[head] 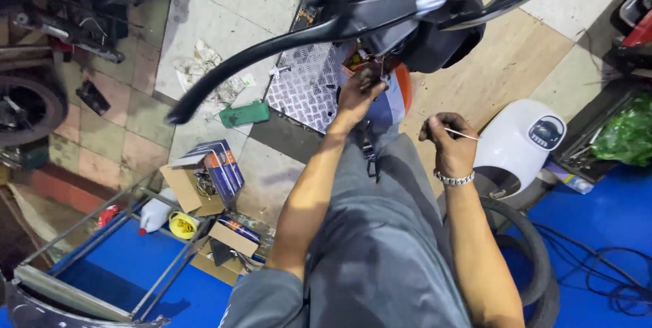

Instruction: Connecting and organizing the electrical wiring harness on a motorcycle

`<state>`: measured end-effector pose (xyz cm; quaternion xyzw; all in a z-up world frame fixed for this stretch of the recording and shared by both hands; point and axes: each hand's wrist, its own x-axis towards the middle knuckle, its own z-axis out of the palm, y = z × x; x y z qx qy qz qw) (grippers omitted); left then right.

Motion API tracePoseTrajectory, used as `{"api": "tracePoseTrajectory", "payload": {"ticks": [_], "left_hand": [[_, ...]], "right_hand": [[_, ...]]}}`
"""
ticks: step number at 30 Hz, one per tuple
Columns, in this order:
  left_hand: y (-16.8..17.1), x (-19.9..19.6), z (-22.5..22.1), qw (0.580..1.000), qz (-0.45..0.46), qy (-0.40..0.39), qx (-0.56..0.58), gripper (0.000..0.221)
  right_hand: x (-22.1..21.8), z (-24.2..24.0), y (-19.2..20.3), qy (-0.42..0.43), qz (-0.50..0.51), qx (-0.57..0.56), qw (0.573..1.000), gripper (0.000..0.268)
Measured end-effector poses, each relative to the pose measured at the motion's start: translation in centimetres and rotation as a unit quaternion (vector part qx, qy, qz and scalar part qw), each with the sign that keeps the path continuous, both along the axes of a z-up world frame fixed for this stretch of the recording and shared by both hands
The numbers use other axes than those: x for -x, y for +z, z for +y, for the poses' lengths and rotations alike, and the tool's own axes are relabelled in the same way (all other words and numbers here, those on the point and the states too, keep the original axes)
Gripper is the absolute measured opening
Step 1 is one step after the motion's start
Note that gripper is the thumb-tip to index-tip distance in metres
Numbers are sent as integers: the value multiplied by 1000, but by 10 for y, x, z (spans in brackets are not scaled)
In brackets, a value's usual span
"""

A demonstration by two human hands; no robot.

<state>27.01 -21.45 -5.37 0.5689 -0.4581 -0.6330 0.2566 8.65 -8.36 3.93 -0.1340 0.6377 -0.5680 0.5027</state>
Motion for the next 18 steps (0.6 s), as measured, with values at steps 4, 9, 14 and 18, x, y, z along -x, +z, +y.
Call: {"api": "tracePoseTrajectory", "payload": {"ticks": [4,9,14,18], "left_hand": [[-7,6,7,999,49,-7,23,30],[-29,6,9,985,137,82,-60,24],[-2,8,-4,955,189,133,-186,20],[33,23,-23,941,197,121,-248,27]], "right_hand": [[9,3,-28,-52,-51,43,996,28],[-9,-25,-4,-49,-64,85,993,33],[-24,-21,-40,-21,97,136,986,19],[-43,-25,-58,-61,224,169,958,20]]}}
